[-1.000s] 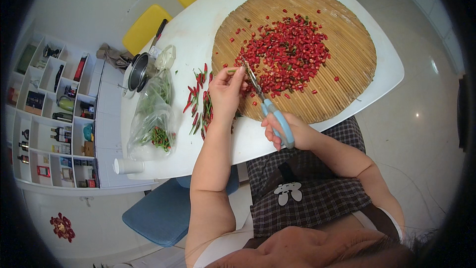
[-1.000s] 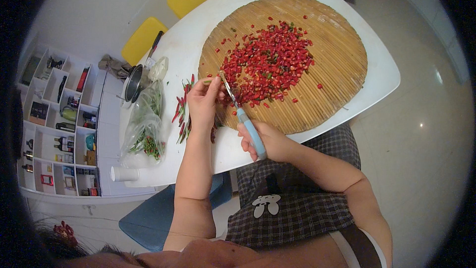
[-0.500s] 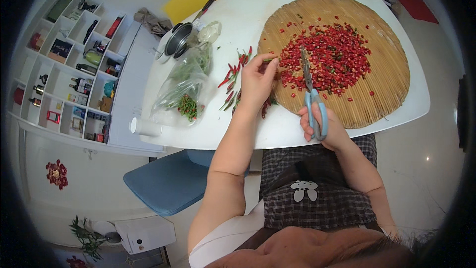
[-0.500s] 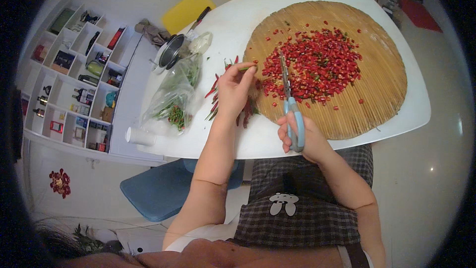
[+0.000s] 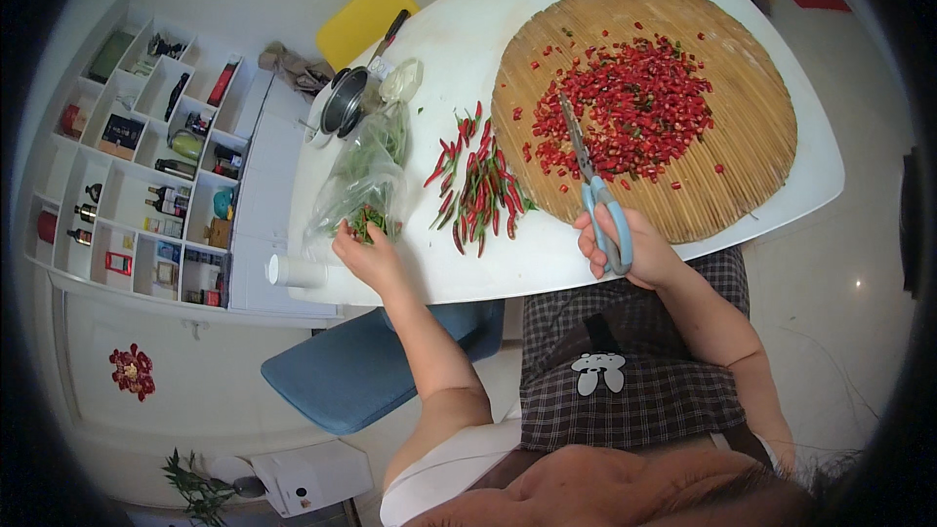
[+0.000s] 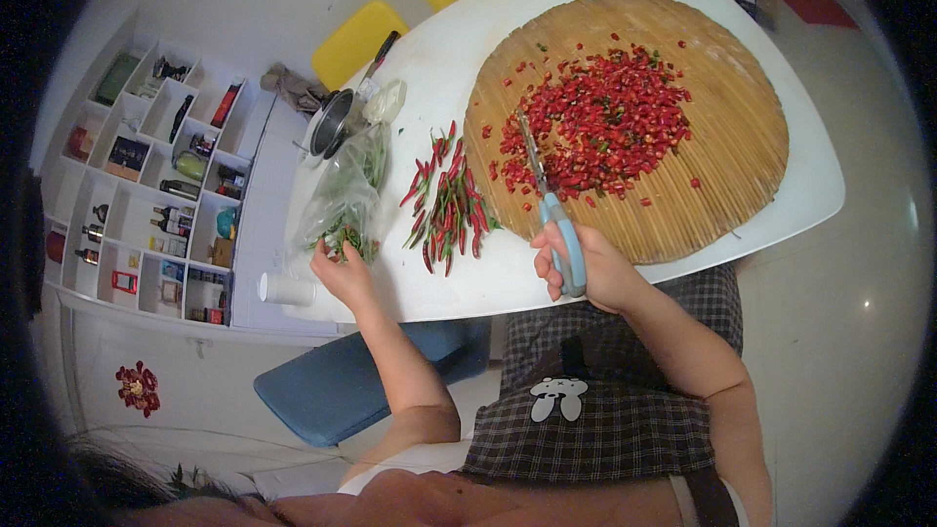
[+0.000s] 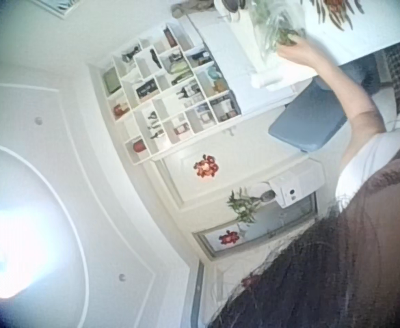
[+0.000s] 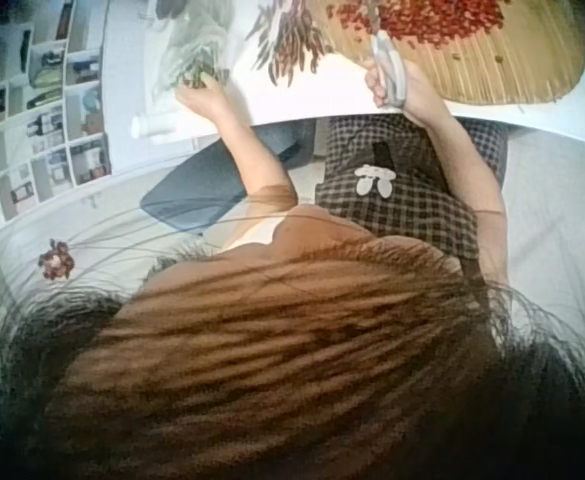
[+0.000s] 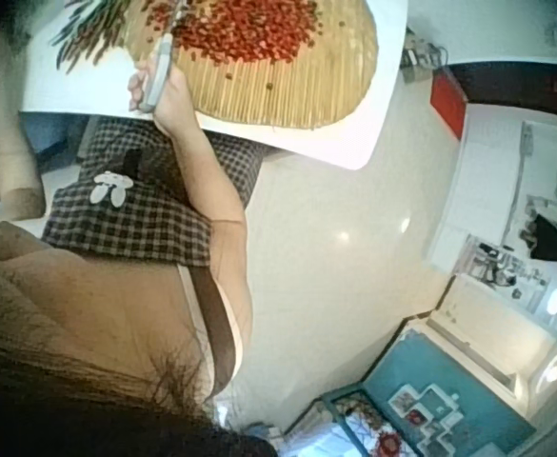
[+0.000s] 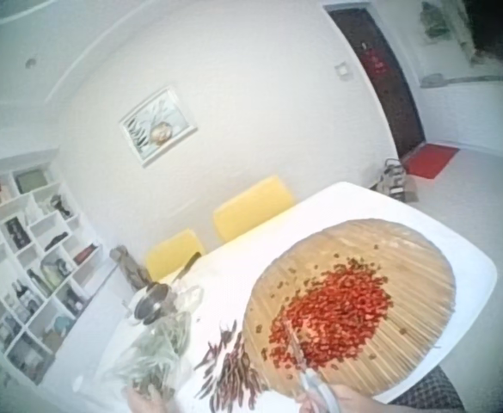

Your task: The person uses scissors to cut small red chili peppers into pieces over a large round wooden board.

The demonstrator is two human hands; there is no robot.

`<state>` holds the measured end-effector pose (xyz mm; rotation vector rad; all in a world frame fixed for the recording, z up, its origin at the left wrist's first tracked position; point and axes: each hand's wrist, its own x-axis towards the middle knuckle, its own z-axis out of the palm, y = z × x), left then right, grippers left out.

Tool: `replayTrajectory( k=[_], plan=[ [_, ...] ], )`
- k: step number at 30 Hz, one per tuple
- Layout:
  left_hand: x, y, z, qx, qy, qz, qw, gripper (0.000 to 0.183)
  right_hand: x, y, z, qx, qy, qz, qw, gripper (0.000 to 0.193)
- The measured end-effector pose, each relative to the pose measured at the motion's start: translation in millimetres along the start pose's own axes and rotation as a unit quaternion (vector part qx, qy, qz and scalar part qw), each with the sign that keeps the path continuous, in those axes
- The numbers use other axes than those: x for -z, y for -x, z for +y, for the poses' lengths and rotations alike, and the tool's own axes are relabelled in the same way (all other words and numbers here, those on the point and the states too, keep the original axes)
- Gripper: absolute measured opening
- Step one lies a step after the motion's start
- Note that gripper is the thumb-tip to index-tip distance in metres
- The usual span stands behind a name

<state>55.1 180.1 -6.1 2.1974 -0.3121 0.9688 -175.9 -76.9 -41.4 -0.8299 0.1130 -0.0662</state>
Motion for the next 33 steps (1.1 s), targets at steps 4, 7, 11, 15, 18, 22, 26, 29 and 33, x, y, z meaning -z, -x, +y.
replayTrajectory(
  k=[4, 7, 11, 15, 18, 22, 26, 29, 33],
  plan=[
    [-20, 8, 16, -0.113, 0.032, -0.108, 0.987, 0.020, 0, 0, 0, 0.000, 0.000, -0.005, 1.000, 0.038],
    [-47, 5, 49, -0.157, 0.026, -0.263, 0.952, 0.011, 1, 1, -2, -0.002, 0.008, -0.002, 1.000, 0.037],
    [-80, -14, 42, -0.217, -0.063, -0.292, 0.929, 0.013, 1, -1, -1, -0.010, -0.001, -0.006, 1.000, 0.036],
    [-95, -22, 37, -0.020, 0.001, -0.391, 0.920, 0.017, 4, -3, 2, -0.013, -0.003, -0.008, 1.000, 0.035],
    [-100, -22, 27, -0.057, -0.063, -0.387, 0.918, 0.017, 3, -3, 1, -0.013, -0.011, -0.022, 1.000, 0.034],
    [-96, -12, 34, -0.157, -0.049, -0.308, 0.937, 0.016, 4, -2, 1, -0.011, -0.026, -0.025, 0.999, 0.033],
    [-76, -2, 88, -0.024, 0.220, -0.362, 0.905, 0.012, 10, -1, 4, 0.003, -0.006, -0.050, 0.999, 0.036],
    [-68, 3, 123, 0.070, 0.356, -0.436, 0.824, 0.012, 12, -2, 8, 0.017, -0.034, -0.057, 0.998, 0.035],
    [-70, 7, 160, 0.085, 0.404, -0.466, 0.782, 0.016, 12, -4, 9, 0.036, -0.068, -0.056, 0.996, 0.035]
  ],
)
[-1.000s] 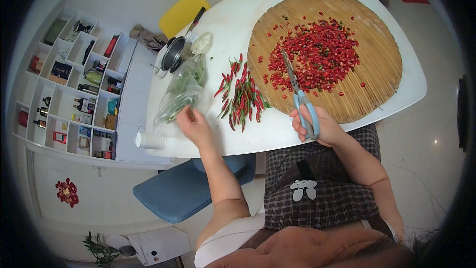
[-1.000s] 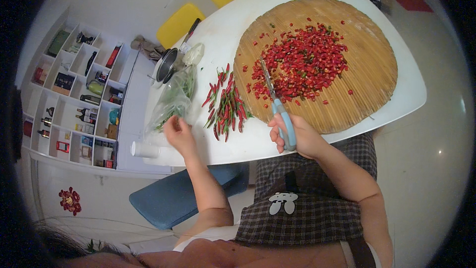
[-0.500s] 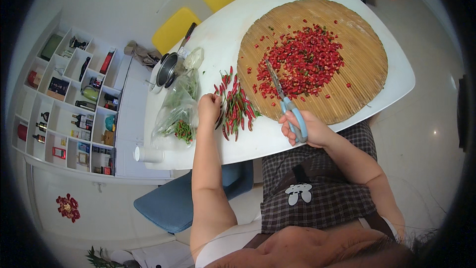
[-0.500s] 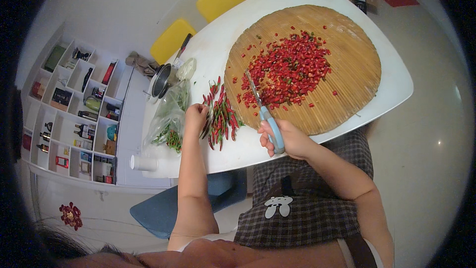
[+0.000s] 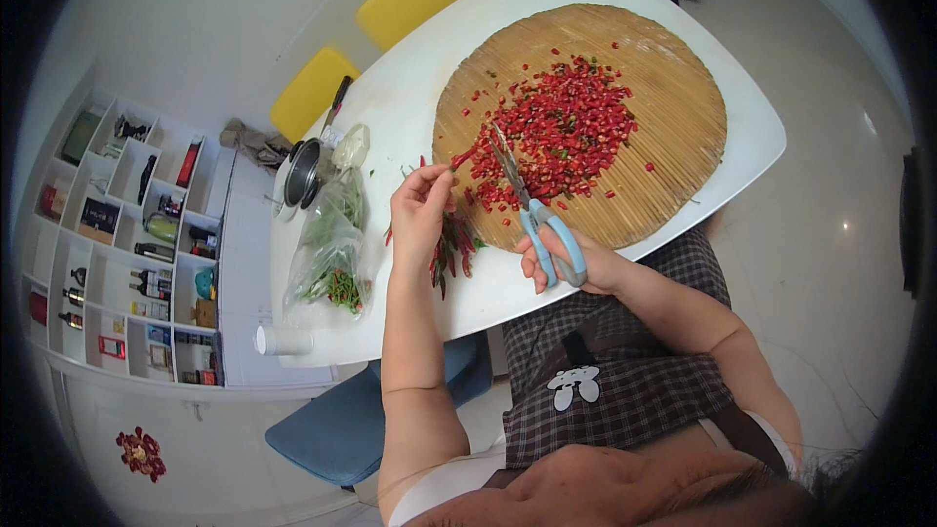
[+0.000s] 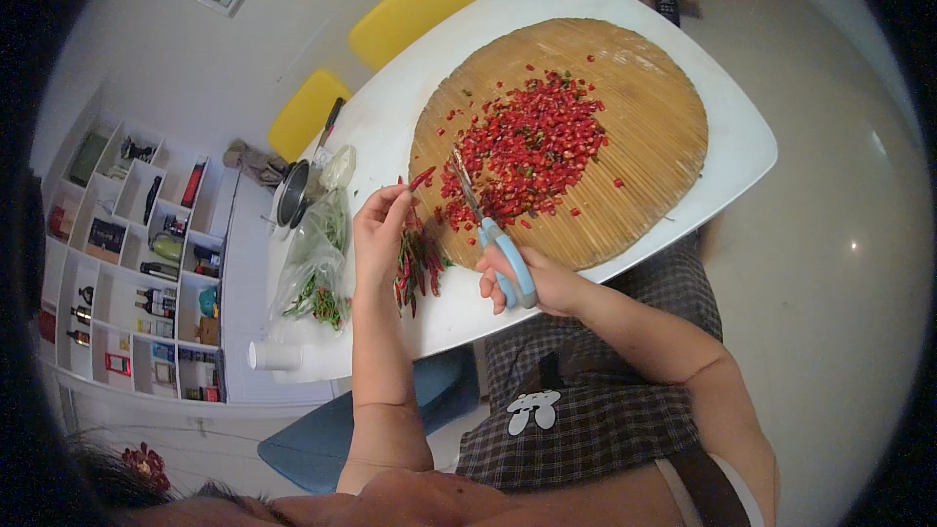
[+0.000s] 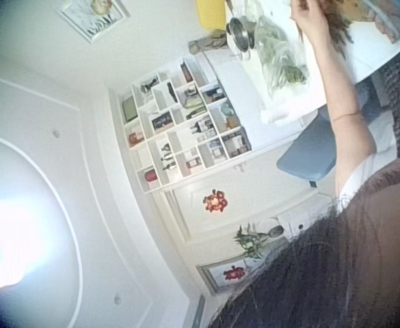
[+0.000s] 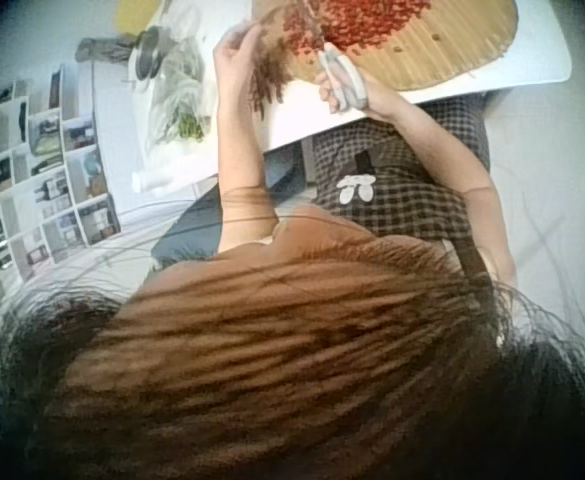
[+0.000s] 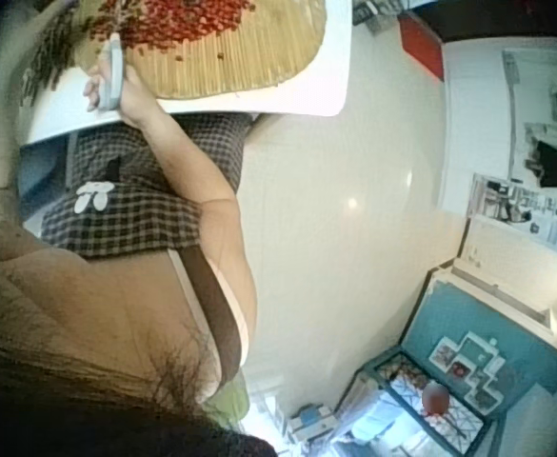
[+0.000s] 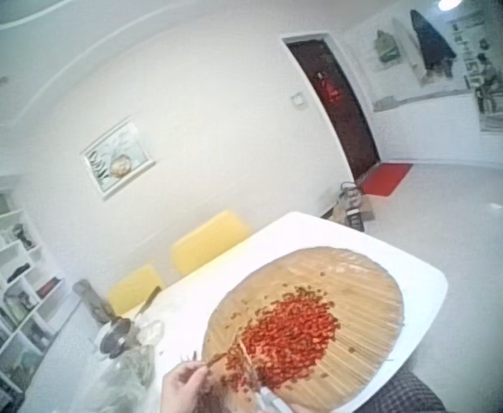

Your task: The person uses scissors to cut small red chili peppers into pieces over a large round wooden board.

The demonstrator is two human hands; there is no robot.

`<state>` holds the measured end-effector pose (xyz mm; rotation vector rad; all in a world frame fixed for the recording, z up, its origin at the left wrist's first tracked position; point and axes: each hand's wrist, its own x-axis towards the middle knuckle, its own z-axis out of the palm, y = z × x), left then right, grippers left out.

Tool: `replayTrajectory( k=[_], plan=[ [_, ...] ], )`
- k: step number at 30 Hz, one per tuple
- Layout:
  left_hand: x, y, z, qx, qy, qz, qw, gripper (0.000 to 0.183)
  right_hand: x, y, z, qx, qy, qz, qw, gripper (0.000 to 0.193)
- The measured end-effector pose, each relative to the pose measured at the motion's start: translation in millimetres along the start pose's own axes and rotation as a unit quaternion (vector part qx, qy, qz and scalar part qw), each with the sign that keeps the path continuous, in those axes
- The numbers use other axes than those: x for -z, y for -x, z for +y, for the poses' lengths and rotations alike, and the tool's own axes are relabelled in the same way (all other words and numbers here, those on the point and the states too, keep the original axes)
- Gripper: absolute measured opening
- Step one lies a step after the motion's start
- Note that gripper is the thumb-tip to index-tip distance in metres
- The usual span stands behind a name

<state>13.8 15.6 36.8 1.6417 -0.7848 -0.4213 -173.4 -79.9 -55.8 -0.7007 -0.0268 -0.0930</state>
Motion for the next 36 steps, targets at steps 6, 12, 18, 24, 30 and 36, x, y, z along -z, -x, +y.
replayTrajectory(
  k=[6, 12, 18, 24, 30, 36],
  plan=[
    [-29, -5, -3, 0.020, -0.047, -0.007, 0.999, 0.018, -3, -1, -3, 0.005, -0.007, 0.010, 1.000, 0.040],
    [-29, 2, -22, -0.002, -0.040, 0.014, 0.999, 0.018, -5, 0, -4, -0.007, 0.005, 0.027, 1.000, 0.043],
    [-32, 7, -26, -0.082, -0.061, 0.017, 0.995, 0.016, -4, -1, 1, 0.001, 0.025, 0.028, 0.999, 0.042],
    [-27, 6, -29, -0.085, -0.068, 0.032, 0.994, 0.014, -6, 2, -1, -0.020, 0.005, 0.030, 0.999, 0.038],
    [-28, 2, -33, -0.099, -0.077, 0.062, 0.990, 0.014, -7, 3, -3, -0.028, 0.075, 0.022, 0.996, 0.043],
    [-30, 2, -36, -0.103, -0.037, 0.074, 0.991, 0.013, -5, 1, 0, -0.028, 0.015, 0.035, 0.999, 0.031]
  ],
)
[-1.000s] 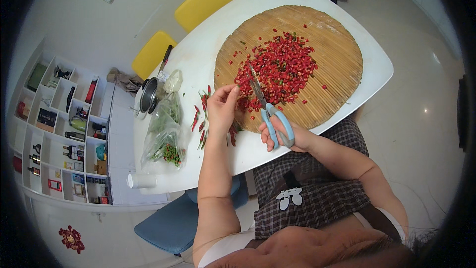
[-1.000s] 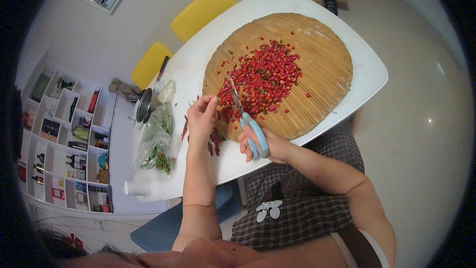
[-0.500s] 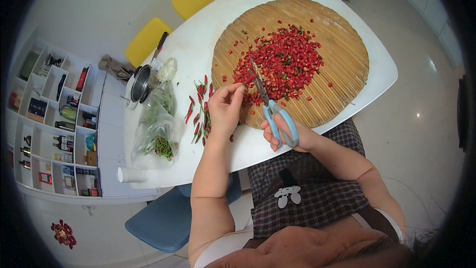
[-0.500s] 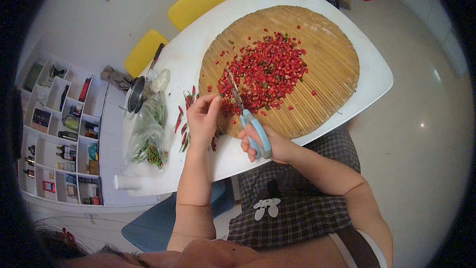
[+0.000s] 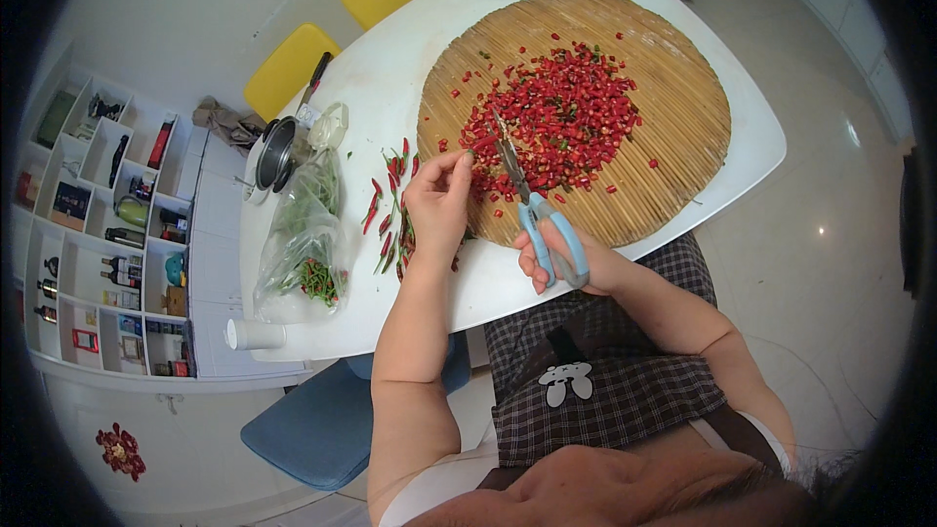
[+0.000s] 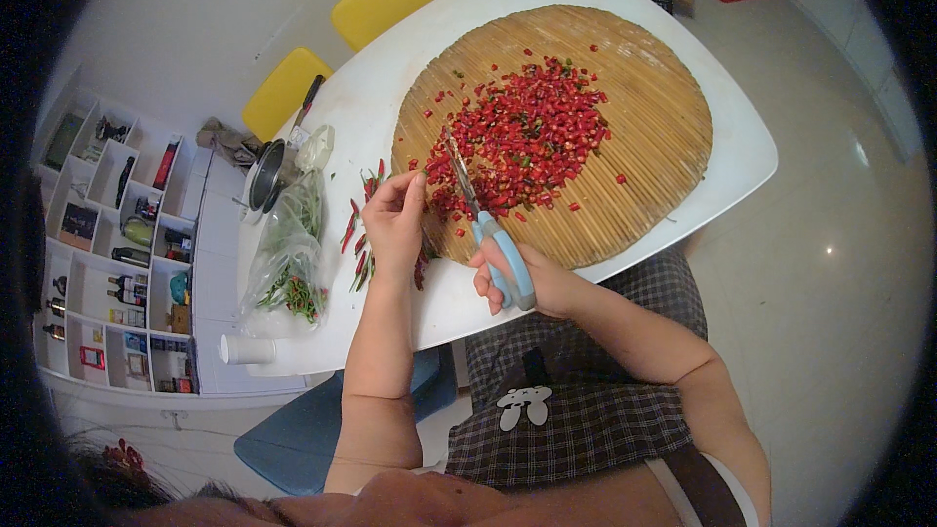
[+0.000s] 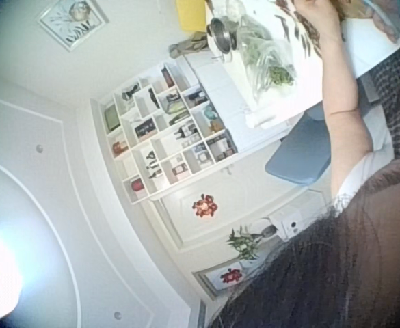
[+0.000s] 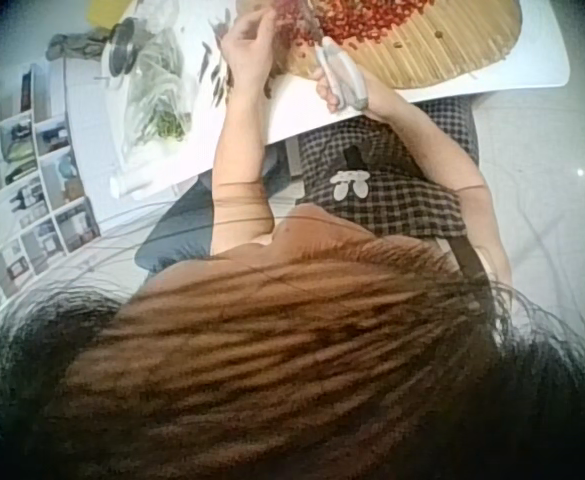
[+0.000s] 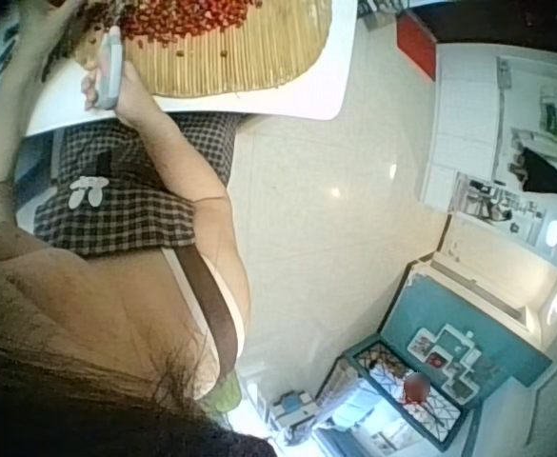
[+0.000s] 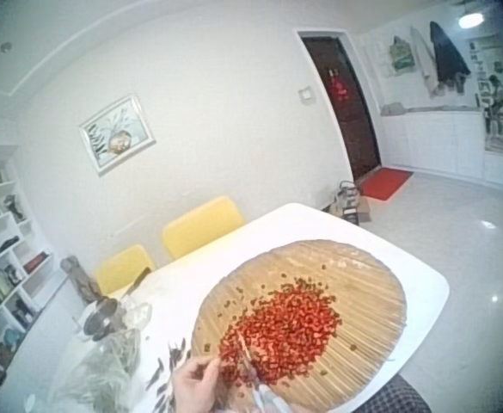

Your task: The person uses scissors to cut small red chili peppers into pieces over a large round wooden board.

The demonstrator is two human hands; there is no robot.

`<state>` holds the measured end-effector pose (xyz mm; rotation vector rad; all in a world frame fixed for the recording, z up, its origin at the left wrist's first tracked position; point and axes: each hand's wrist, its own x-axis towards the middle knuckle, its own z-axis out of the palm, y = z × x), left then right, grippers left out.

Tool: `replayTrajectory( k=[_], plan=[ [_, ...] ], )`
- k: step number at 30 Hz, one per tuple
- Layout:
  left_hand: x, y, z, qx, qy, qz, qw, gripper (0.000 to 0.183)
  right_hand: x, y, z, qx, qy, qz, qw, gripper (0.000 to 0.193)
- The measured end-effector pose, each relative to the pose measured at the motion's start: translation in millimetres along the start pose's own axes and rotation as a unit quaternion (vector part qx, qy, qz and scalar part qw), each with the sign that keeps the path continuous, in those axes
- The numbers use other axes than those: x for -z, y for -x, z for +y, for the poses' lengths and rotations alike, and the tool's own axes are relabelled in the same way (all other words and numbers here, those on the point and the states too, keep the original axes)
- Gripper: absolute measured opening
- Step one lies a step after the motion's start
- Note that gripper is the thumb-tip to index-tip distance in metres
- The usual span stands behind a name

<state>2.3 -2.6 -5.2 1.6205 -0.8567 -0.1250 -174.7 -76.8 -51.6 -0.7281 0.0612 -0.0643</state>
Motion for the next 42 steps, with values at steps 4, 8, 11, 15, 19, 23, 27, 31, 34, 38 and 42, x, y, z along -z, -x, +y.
replayTrajectory(
  k=[4, 8, 11, 15, 19, 23, 27, 31, 34, 38, 42],
  plan=[
    [-4, 2, 3, -0.013, 0.011, -0.021, 1.000, 0.012, 8, -1, 4, 0.009, 0.037, -0.022, 0.999, 0.033],
    [-8, 6, 12, 0.004, 0.023, -0.026, 0.999, 0.011, 9, -1, 7, 0.026, 0.032, -0.028, 0.999, 0.036],
    [-8, 6, 10, -0.025, -0.024, -0.021, 0.999, 0.011, 6, -1, 4, 0.010, -0.006, -0.014, 1.000, 0.040],
    [-5, 5, 4, -0.017, -0.017, -0.018, 1.000, 0.011, 2, 0, 1, 0.012, -0.004, -0.013, 1.000, 0.045],
    [-4, 4, 1, -0.026, -0.022, -0.011, 0.999, 0.011, 1, 0, 0, 0.019, 0.011, -0.013, 1.000, 0.044],
    [-6, 5, 7, -0.026, -0.020, -0.009, 0.999, 0.011, 5, -2, 2, 0.015, 0.001, -0.023, 1.000, 0.044],
    [-8, 5, 6, -0.029, 0.013, 0.001, 1.000, 0.012, 5, -2, 3, 0.019, -0.003, -0.029, 0.999, 0.044],
    [-6, 3, 4, -0.040, -0.022, -0.007, 0.999, 0.012, 5, -1, 4, 0.026, -0.002, -0.037, 0.999, 0.044],
    [-6, 3, 5, -0.045, -0.037, -0.011, 0.998, 0.011, 6, -2, 4, 0.021, -0.002, -0.035, 0.999, 0.043],
    [-7, 3, 6, -0.051, -0.024, -0.025, 0.998, 0.011, 8, -3, 5, 0.013, -0.002, -0.028, 1.000, 0.040],
    [-8, 4, 6, -0.063, -0.048, -0.022, 0.997, 0.010, 5, -1, 4, 0.010, -0.010, -0.033, 0.999, 0.038]
  ],
)
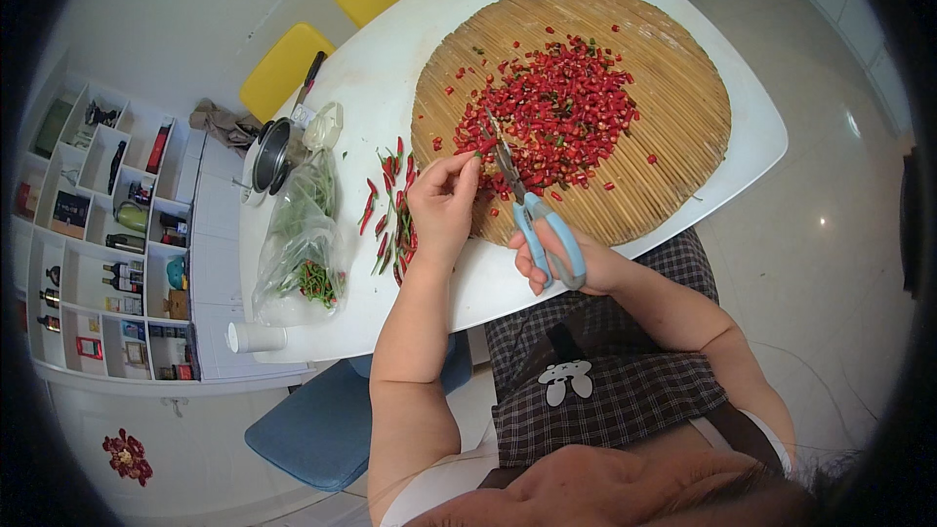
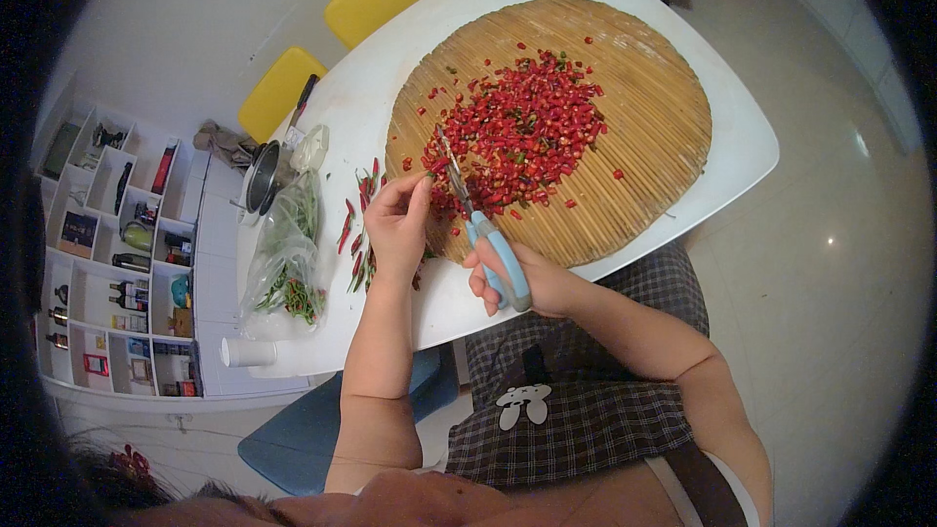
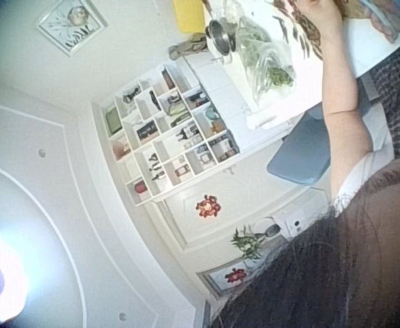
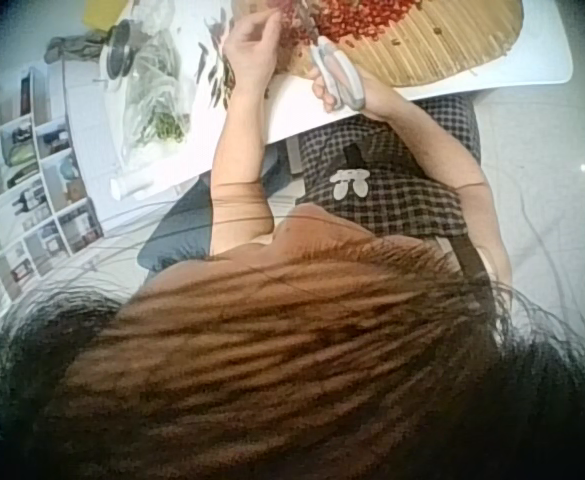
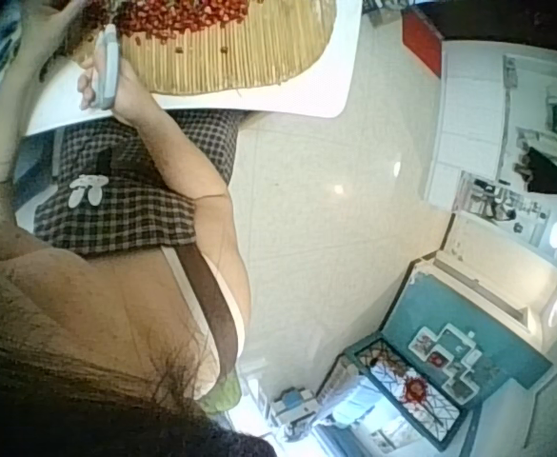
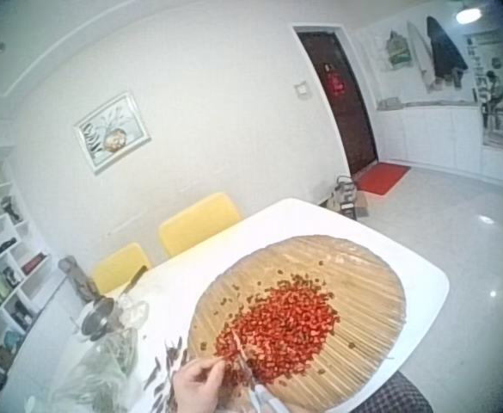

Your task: The person uses scissors to cut small red chili peppers into pieces over a large round wooden board.

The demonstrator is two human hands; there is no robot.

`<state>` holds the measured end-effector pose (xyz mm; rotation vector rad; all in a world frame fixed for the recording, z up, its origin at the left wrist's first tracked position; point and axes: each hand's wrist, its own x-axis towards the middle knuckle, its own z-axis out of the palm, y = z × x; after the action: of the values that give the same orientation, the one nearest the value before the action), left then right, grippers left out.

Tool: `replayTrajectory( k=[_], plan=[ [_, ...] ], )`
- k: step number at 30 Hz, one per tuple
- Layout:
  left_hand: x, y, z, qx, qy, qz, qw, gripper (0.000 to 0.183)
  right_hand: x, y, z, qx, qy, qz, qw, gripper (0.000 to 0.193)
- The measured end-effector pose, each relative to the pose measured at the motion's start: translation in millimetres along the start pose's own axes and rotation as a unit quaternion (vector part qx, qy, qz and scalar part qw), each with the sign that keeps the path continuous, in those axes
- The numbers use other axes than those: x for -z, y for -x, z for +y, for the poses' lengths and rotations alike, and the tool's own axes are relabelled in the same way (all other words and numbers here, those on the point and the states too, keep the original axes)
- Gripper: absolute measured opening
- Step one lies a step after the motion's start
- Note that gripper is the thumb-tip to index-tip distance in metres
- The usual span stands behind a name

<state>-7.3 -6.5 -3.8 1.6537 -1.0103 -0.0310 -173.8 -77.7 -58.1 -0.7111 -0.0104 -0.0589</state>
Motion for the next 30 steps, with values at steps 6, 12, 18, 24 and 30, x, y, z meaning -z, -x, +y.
replayTrajectory(
  k=[6, 12, 18, 24, 30],
  plan=[
    [2.2, -0.5, -0.2, -0.006, -0.021, -0.004, 1.000, 0.011, -6.2, 1.5, -3.3, -0.021, 0.010, 0.029, 0.999, 0.033],
    [1.9, -1.6, -2.7, 0.024, 0.005, 0.021, 0.999, 0.011, -3.8, 1.0, -4.7, -0.030, 0.046, 0.018, 0.998, 0.029],
    [0.4, -1.7, -4.2, 0.027, 0.041, 0.027, 0.998, 0.011, 1.0, -0.1, 0.0, -0.008, 0.034, 0.010, 0.999, 0.031],
    [-1.8, -0.4, -3.8, 0.011, 0.031, 0.014, 0.999, 0.011, 1.6, -0.1, 0.6, -0.004, 0.053, -0.001, 0.999, 0.031],
    [-0.4, -1.0, -4.0, 0.017, 0.005, 0.003, 1.000, 0.011, -4.3, 0.0, -4.6, -0.037, -0.001, 0.014, 0.999, 0.032]
  ],
)
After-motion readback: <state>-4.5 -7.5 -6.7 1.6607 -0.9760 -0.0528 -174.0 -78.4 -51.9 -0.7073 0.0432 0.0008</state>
